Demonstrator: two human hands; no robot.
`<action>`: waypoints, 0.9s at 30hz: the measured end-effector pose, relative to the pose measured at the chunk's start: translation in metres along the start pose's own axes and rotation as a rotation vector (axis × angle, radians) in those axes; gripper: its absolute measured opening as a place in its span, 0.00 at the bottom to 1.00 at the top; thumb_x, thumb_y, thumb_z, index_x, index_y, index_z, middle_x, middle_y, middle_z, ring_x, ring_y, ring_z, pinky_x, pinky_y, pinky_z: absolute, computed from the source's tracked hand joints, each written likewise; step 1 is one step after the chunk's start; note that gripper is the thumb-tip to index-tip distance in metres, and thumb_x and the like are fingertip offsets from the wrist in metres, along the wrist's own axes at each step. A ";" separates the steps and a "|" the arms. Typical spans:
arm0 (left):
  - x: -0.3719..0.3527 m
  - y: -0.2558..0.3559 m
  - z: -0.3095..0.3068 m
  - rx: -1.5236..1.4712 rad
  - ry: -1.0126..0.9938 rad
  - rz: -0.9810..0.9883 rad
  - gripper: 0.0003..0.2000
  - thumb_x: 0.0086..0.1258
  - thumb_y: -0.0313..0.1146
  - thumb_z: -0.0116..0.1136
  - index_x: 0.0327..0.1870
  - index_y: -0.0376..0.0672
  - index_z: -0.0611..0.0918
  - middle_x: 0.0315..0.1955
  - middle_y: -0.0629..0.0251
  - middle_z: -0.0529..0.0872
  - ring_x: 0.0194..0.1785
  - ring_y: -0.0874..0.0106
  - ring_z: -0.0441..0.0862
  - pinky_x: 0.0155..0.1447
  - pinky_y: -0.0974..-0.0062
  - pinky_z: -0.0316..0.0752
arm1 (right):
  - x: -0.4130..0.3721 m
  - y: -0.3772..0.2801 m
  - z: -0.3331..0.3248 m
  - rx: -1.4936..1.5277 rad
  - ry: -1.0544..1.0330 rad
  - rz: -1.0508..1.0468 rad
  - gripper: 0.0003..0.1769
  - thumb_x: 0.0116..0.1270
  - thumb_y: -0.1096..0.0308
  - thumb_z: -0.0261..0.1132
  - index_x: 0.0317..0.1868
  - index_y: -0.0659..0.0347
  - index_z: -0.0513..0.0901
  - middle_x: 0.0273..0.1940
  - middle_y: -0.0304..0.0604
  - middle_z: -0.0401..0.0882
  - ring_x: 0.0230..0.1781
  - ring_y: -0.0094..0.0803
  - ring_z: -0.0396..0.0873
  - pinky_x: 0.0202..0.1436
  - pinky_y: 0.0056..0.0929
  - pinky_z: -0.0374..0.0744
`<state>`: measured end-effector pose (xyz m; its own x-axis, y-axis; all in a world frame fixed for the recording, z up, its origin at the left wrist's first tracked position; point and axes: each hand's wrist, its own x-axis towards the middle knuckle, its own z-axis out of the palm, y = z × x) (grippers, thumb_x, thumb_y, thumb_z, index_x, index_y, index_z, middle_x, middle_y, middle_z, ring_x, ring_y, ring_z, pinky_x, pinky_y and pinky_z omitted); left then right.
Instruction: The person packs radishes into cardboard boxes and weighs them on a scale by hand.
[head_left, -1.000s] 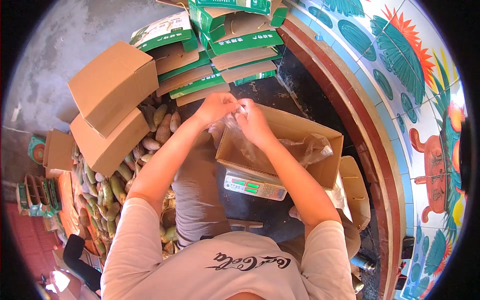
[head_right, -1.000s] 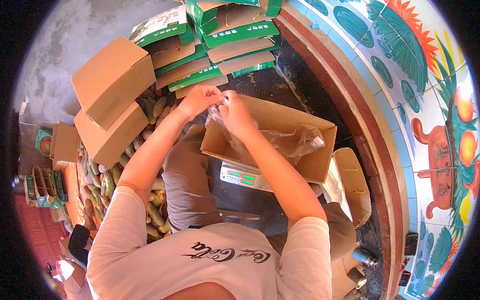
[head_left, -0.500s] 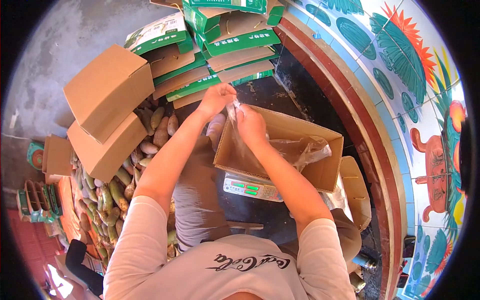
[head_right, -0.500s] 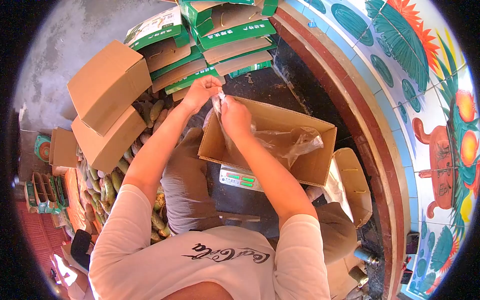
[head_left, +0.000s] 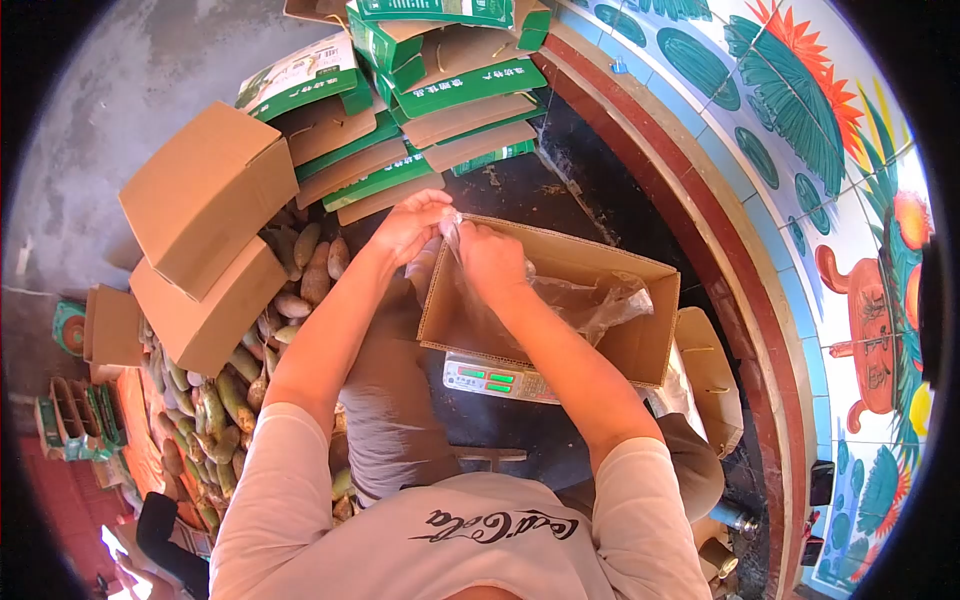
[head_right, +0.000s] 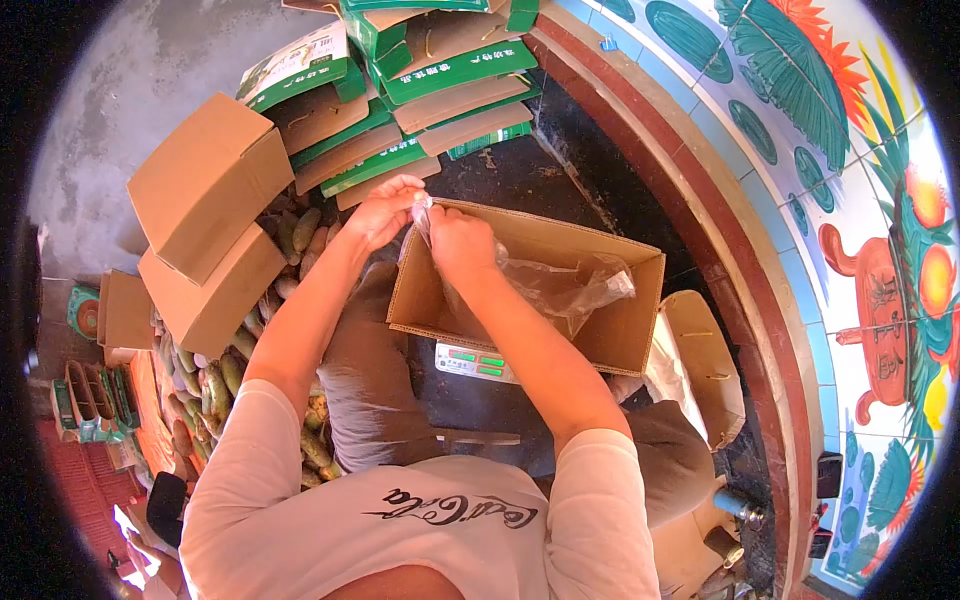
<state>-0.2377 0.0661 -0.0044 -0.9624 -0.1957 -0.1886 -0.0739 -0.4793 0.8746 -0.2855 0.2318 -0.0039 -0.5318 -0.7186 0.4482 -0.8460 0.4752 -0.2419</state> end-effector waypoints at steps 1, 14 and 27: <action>-0.003 -0.002 0.000 -0.069 -0.018 0.017 0.08 0.63 0.23 0.60 0.43 0.41 0.77 0.35 0.66 0.81 0.40 0.74 0.78 0.47 0.77 0.75 | -0.001 0.001 0.001 0.017 0.015 -0.015 0.05 0.61 0.68 0.56 0.29 0.57 0.76 0.24 0.44 0.79 0.25 0.38 0.82 0.28 0.36 0.79; 0.010 0.017 0.016 0.490 0.161 -0.113 0.08 0.61 0.19 0.54 0.41 0.39 0.77 0.31 0.68 0.79 0.32 0.79 0.74 0.34 0.82 0.69 | 0.009 0.011 0.025 0.815 -0.317 0.463 0.13 0.65 0.67 0.50 0.33 0.66 0.79 0.32 0.58 0.80 0.35 0.51 0.80 0.40 0.44 0.75; 0.009 -0.003 0.017 0.628 0.351 -0.090 0.07 0.58 0.17 0.54 0.37 0.35 0.79 0.25 0.64 0.80 0.24 0.78 0.74 0.26 0.80 0.68 | -0.004 0.018 0.026 0.865 -0.256 0.473 0.18 0.67 0.59 0.51 0.34 0.66 0.80 0.29 0.51 0.80 0.29 0.40 0.77 0.36 0.39 0.73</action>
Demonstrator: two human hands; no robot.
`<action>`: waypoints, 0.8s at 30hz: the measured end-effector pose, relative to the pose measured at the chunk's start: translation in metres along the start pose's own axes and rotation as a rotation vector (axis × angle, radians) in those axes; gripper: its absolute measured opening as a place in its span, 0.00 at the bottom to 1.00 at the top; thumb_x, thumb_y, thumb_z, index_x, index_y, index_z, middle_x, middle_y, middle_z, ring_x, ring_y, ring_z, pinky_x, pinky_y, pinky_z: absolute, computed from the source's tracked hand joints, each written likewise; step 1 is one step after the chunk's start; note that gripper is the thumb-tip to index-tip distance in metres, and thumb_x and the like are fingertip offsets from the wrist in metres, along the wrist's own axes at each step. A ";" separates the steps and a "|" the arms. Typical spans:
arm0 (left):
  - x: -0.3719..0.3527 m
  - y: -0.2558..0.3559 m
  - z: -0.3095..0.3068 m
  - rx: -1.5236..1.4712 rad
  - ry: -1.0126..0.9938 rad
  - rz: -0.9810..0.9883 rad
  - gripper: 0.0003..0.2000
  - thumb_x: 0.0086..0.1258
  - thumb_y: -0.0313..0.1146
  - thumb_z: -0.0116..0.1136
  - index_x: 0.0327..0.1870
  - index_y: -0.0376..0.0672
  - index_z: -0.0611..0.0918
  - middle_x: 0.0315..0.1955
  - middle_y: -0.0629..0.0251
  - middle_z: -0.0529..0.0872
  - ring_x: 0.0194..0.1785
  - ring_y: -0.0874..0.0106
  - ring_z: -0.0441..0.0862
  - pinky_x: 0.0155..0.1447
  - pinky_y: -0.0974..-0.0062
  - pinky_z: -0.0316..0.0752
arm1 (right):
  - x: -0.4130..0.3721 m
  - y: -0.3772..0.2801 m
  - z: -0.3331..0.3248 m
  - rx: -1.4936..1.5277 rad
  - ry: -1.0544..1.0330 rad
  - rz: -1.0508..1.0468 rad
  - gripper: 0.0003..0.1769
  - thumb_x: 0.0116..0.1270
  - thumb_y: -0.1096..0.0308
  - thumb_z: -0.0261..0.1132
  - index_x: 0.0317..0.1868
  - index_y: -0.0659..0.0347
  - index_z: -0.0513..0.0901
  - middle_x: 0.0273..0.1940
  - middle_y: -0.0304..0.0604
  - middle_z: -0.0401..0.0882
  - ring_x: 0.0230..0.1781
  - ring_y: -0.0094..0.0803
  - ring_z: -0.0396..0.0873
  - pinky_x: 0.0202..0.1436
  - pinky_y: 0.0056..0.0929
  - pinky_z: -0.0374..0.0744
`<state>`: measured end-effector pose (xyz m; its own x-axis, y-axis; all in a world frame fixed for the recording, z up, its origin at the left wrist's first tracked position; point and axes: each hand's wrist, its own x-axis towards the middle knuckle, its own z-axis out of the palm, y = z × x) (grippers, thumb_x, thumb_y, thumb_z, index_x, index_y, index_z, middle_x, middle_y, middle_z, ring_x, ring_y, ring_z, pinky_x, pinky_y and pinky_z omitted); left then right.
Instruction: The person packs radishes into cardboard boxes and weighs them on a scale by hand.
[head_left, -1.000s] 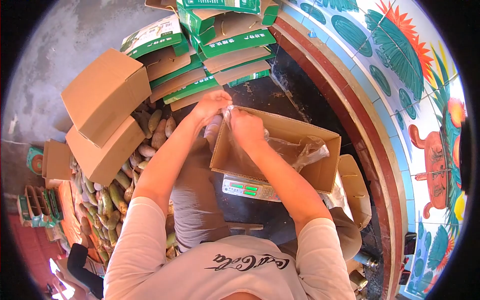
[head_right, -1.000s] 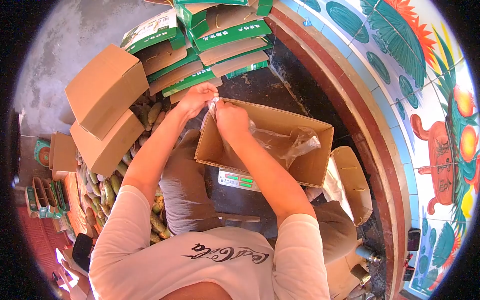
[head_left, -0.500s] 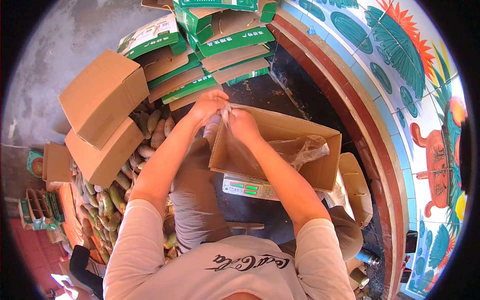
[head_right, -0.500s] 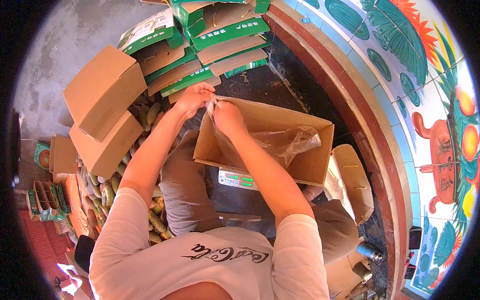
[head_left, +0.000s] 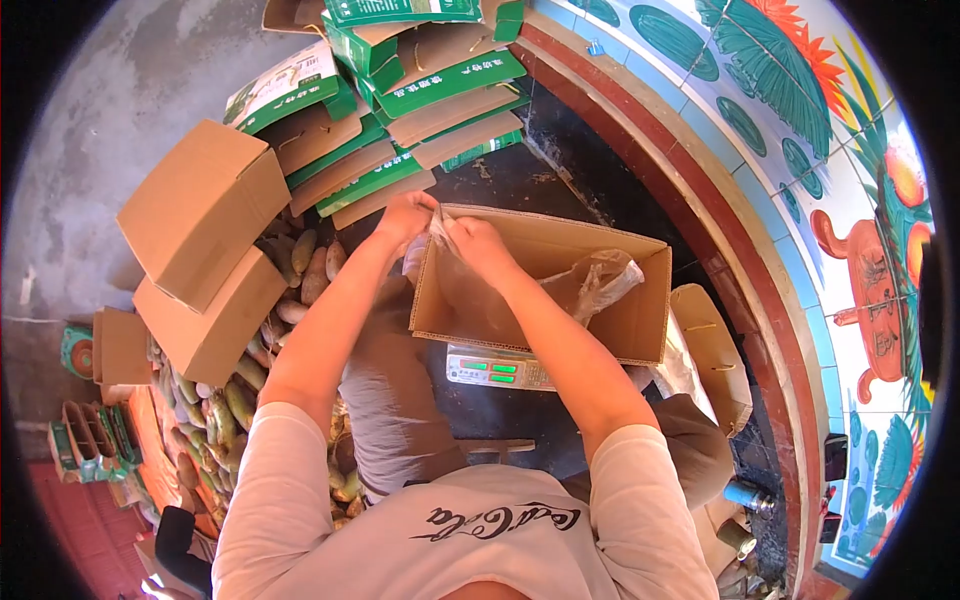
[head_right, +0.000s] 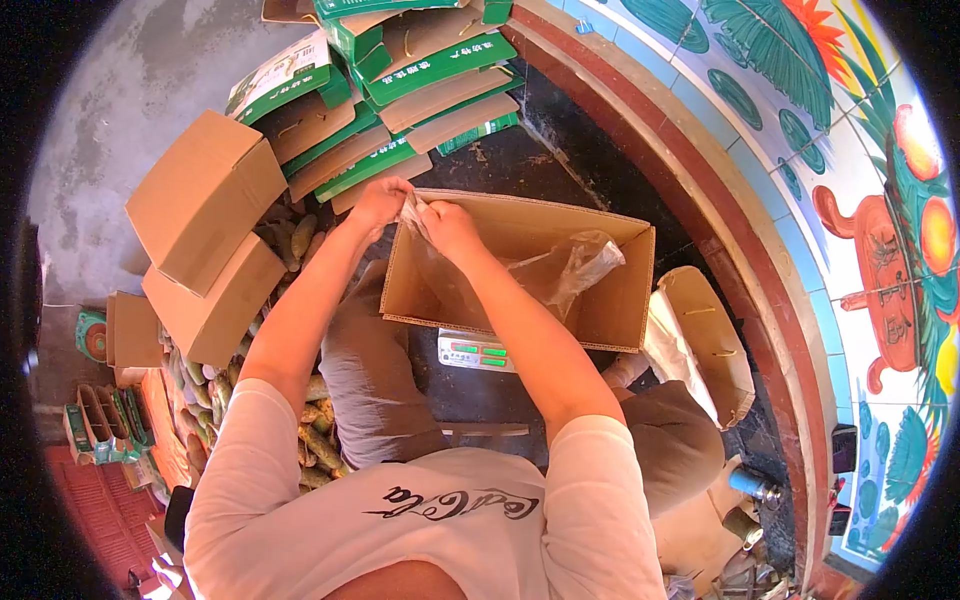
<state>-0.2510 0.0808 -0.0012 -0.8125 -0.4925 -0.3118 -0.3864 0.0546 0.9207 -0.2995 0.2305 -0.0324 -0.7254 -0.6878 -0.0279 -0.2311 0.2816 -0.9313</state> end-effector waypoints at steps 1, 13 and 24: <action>0.002 -0.001 0.000 0.017 -0.020 -0.015 0.06 0.57 0.19 0.55 0.35 0.35 0.80 0.26 0.64 0.81 0.25 0.77 0.75 0.28 0.79 0.70 | -0.001 0.001 0.000 -0.059 0.034 -0.027 0.18 0.67 0.60 0.52 0.33 0.66 0.81 0.29 0.51 0.80 0.28 0.40 0.77 0.36 0.38 0.73; -0.002 0.000 -0.012 0.628 0.133 0.341 0.07 0.57 0.24 0.56 0.37 0.39 0.81 0.33 0.52 0.83 0.38 0.54 0.80 0.45 0.64 0.75 | -0.051 -0.049 -0.039 -0.729 0.180 -0.214 0.15 0.64 0.60 0.57 0.42 0.61 0.81 0.44 0.52 0.79 0.52 0.46 0.75 0.52 0.40 0.75; -0.094 0.079 0.111 0.602 -0.216 0.953 0.12 0.57 0.24 0.60 0.43 0.39 0.77 0.39 0.54 0.80 0.45 0.57 0.79 0.50 0.65 0.73 | -0.115 -0.001 -0.187 -0.883 0.306 0.270 0.22 0.59 0.56 0.66 0.42 0.66 0.73 0.35 0.56 0.82 0.40 0.48 0.82 0.41 0.40 0.80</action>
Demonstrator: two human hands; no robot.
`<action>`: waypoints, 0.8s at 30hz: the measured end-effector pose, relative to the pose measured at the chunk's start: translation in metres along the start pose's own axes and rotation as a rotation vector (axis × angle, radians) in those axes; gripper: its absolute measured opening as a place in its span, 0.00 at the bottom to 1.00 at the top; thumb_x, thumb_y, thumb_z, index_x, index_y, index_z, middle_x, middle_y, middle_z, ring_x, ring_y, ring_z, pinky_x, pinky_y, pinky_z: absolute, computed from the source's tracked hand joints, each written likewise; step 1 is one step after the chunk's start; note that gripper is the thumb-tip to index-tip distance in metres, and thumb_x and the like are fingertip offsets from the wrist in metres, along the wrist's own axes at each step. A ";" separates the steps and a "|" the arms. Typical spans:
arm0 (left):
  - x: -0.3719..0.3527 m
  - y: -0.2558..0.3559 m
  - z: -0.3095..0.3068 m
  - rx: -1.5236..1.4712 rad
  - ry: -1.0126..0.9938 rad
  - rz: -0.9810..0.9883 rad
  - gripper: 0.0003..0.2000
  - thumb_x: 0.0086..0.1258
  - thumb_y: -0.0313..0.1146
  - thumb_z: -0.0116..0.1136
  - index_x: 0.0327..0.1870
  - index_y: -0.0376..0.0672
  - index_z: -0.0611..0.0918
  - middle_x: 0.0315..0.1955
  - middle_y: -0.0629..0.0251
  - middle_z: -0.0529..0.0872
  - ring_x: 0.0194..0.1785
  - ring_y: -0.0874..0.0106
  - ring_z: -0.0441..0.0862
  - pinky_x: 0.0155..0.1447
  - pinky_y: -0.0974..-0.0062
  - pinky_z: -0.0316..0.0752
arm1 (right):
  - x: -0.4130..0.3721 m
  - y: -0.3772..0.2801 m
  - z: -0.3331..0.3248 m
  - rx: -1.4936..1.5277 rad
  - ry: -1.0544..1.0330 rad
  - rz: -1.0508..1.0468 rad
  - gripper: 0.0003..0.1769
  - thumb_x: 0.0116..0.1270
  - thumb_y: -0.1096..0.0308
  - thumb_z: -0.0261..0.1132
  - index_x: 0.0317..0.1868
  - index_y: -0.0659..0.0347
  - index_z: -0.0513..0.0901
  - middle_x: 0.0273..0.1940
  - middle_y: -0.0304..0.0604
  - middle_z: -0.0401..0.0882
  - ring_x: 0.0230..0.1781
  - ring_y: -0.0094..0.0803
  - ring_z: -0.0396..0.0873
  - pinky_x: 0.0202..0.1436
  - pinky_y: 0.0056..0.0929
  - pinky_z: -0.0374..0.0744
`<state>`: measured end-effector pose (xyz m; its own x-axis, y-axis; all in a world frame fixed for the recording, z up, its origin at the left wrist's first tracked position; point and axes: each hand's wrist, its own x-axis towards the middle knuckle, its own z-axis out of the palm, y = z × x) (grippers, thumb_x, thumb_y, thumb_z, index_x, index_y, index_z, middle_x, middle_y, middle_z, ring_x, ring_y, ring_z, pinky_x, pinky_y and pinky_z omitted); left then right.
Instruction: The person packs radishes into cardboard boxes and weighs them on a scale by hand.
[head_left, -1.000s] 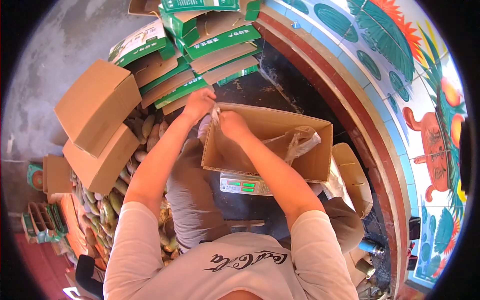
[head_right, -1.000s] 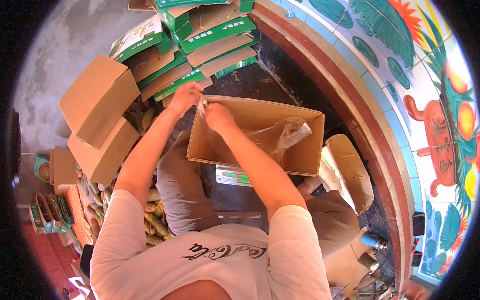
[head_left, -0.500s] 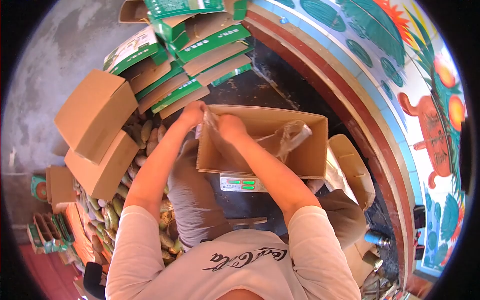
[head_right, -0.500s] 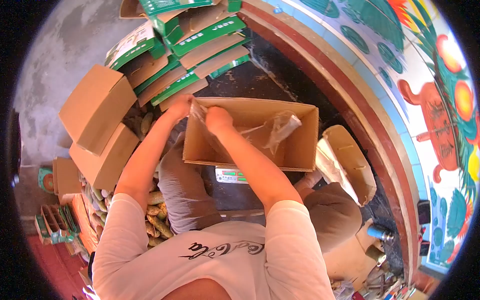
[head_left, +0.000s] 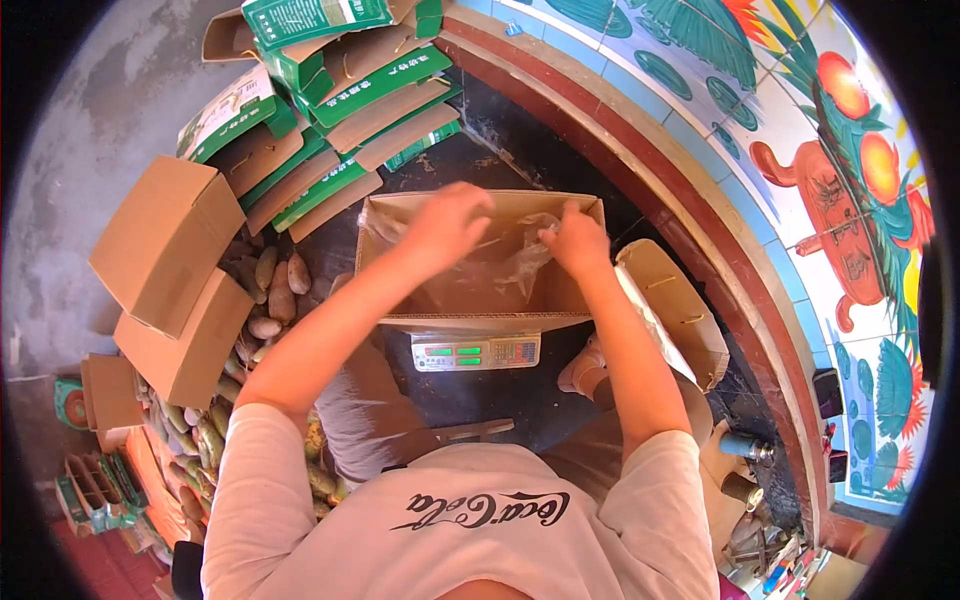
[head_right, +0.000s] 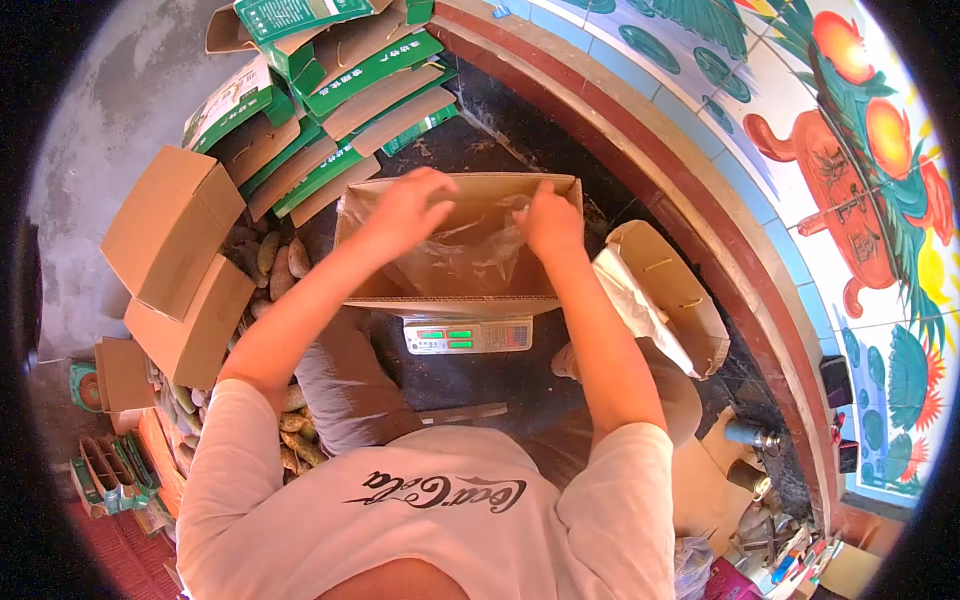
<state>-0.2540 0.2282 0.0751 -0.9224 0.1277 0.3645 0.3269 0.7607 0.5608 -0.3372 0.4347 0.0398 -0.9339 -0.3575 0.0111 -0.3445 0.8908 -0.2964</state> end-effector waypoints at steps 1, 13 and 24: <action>0.009 0.010 0.012 -0.076 -0.036 -0.057 0.12 0.58 0.24 0.60 0.44 0.39 0.77 0.38 0.55 0.79 0.44 0.59 0.79 0.49 0.66 0.73 | 0.004 0.003 0.007 0.160 0.009 -0.023 0.18 0.57 0.64 0.67 0.43 0.66 0.74 0.37 0.56 0.81 0.41 0.51 0.81 0.45 0.40 0.78; 0.068 0.013 0.110 -0.478 -0.355 -0.313 0.04 0.62 0.27 0.56 0.34 0.37 0.80 0.26 0.56 0.83 0.29 0.66 0.81 0.34 0.71 0.73 | -0.019 0.061 -0.032 1.580 -0.157 0.408 0.10 0.59 0.75 0.60 0.43 0.62 0.74 0.30 0.36 0.75 0.28 0.25 0.74 0.33 0.23 0.73; 0.063 0.006 0.134 -0.226 0.011 -0.203 0.04 0.65 0.27 0.55 0.34 0.37 0.77 0.25 0.55 0.82 0.30 0.65 0.84 0.34 0.69 0.75 | 0.011 0.060 -0.033 0.544 0.097 0.157 0.09 0.54 0.74 0.61 0.37 0.62 0.78 0.27 0.44 0.80 0.29 0.37 0.80 0.36 0.33 0.76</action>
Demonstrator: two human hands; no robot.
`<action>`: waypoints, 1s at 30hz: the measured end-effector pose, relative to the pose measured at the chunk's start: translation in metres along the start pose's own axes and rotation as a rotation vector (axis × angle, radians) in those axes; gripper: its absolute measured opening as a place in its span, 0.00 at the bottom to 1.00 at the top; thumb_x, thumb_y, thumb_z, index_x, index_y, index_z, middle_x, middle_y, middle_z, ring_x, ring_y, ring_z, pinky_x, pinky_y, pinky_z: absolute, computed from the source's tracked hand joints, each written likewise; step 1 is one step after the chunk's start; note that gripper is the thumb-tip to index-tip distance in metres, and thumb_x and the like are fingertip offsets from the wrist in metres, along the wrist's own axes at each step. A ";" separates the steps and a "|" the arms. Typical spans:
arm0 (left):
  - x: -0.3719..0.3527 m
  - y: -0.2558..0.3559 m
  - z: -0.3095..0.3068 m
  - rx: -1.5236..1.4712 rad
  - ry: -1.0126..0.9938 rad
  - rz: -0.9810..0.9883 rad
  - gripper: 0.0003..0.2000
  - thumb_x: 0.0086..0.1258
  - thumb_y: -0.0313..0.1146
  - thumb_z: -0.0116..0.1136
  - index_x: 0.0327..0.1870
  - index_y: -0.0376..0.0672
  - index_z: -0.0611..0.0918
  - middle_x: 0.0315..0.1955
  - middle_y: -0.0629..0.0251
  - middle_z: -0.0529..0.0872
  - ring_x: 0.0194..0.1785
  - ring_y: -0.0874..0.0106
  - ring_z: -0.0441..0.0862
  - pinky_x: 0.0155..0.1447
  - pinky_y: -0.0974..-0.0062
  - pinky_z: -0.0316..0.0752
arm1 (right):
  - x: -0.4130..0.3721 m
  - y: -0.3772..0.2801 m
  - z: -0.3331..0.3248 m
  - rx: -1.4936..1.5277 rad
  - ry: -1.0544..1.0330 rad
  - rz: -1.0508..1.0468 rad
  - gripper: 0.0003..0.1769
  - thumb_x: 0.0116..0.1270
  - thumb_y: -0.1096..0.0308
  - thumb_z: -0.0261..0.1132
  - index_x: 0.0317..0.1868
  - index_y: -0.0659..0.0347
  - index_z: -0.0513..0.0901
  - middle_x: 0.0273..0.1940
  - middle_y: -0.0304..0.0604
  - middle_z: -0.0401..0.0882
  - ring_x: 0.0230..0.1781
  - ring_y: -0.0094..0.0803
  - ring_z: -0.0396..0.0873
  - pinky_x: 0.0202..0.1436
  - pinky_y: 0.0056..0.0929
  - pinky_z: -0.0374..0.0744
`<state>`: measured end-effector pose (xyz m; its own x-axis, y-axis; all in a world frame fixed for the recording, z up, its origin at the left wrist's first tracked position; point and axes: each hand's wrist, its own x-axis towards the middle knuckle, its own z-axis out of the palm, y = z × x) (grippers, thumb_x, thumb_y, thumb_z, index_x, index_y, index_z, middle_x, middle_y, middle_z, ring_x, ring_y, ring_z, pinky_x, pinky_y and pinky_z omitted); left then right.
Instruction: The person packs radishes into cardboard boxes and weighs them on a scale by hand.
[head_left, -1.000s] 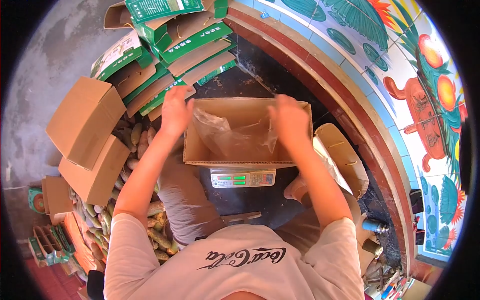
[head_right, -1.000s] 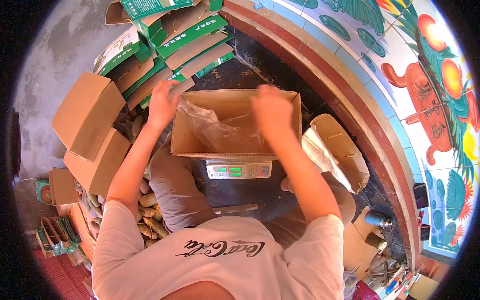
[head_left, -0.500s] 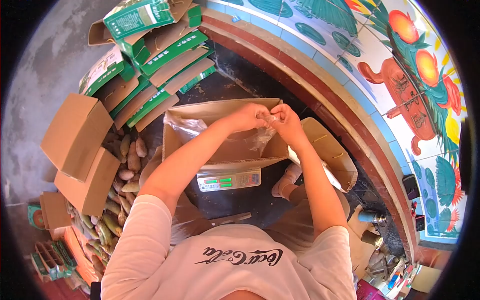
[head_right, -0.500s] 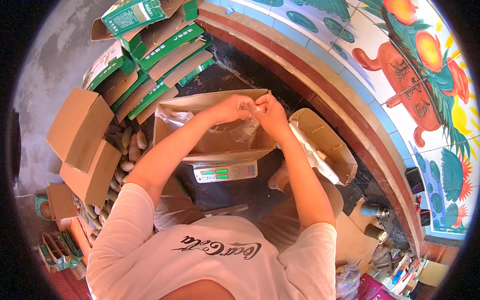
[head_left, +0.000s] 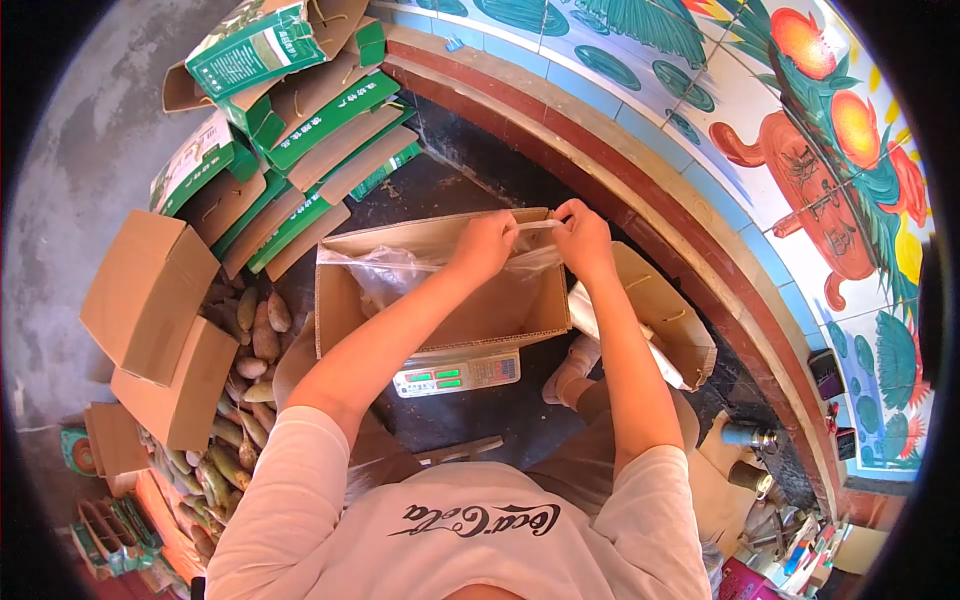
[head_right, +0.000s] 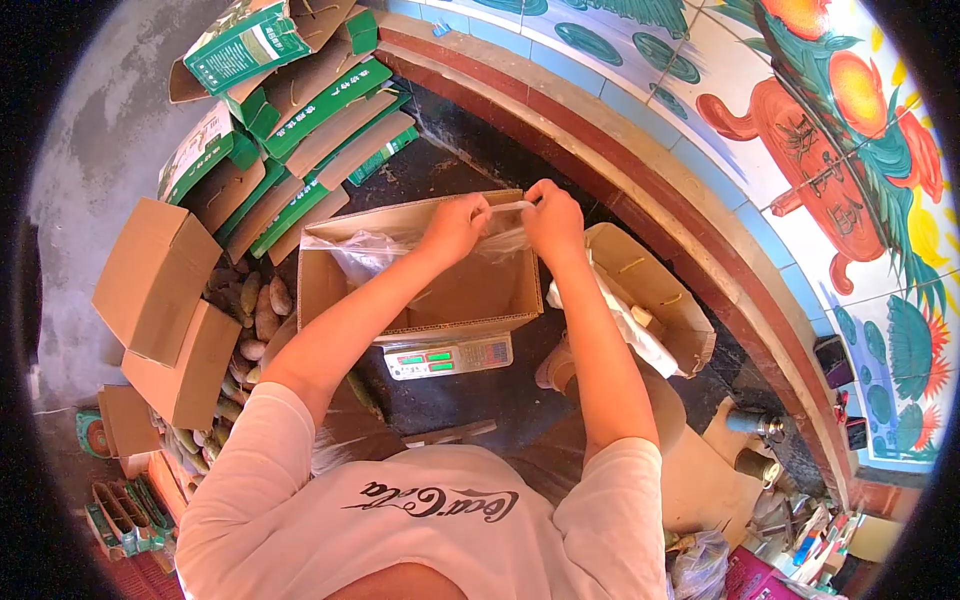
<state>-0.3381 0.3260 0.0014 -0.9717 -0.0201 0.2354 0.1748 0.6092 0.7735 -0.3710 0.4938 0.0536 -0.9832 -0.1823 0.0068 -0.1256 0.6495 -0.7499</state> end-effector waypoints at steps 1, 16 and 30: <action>-0.001 0.000 0.001 -0.004 -0.011 -0.010 0.04 0.65 0.28 0.55 0.35 0.37 0.77 0.26 0.54 0.82 0.30 0.63 0.84 0.35 0.68 0.75 | 0.006 0.003 0.000 -0.032 0.036 0.002 0.10 0.53 0.74 0.61 0.38 0.62 0.79 0.27 0.45 0.80 0.30 0.38 0.80 0.37 0.34 0.76; 0.001 -0.013 0.011 0.067 -0.120 -0.217 0.09 0.61 0.31 0.51 0.28 0.40 0.83 0.27 0.50 0.83 0.35 0.51 0.81 0.42 0.60 0.75 | 0.068 0.029 0.023 0.046 -0.063 0.129 0.08 0.58 0.68 0.57 0.27 0.59 0.81 0.19 0.41 0.78 0.15 0.29 0.72 0.20 0.28 0.70; -0.014 -0.027 -0.005 0.051 -0.172 -0.056 0.11 0.63 0.37 0.51 0.32 0.41 0.84 0.36 0.50 0.83 0.42 0.53 0.80 0.48 0.60 0.74 | 0.084 0.055 0.027 -0.254 -0.448 0.431 0.08 0.58 0.70 0.62 0.28 0.68 0.79 0.27 0.47 0.80 0.25 0.34 0.82 0.24 0.30 0.75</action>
<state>-0.3281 0.3057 -0.0200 -0.9933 0.0785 0.0852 0.1158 0.6505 0.7506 -0.4569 0.4940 -0.0049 -0.8095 -0.1204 -0.5747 0.1851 0.8765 -0.4443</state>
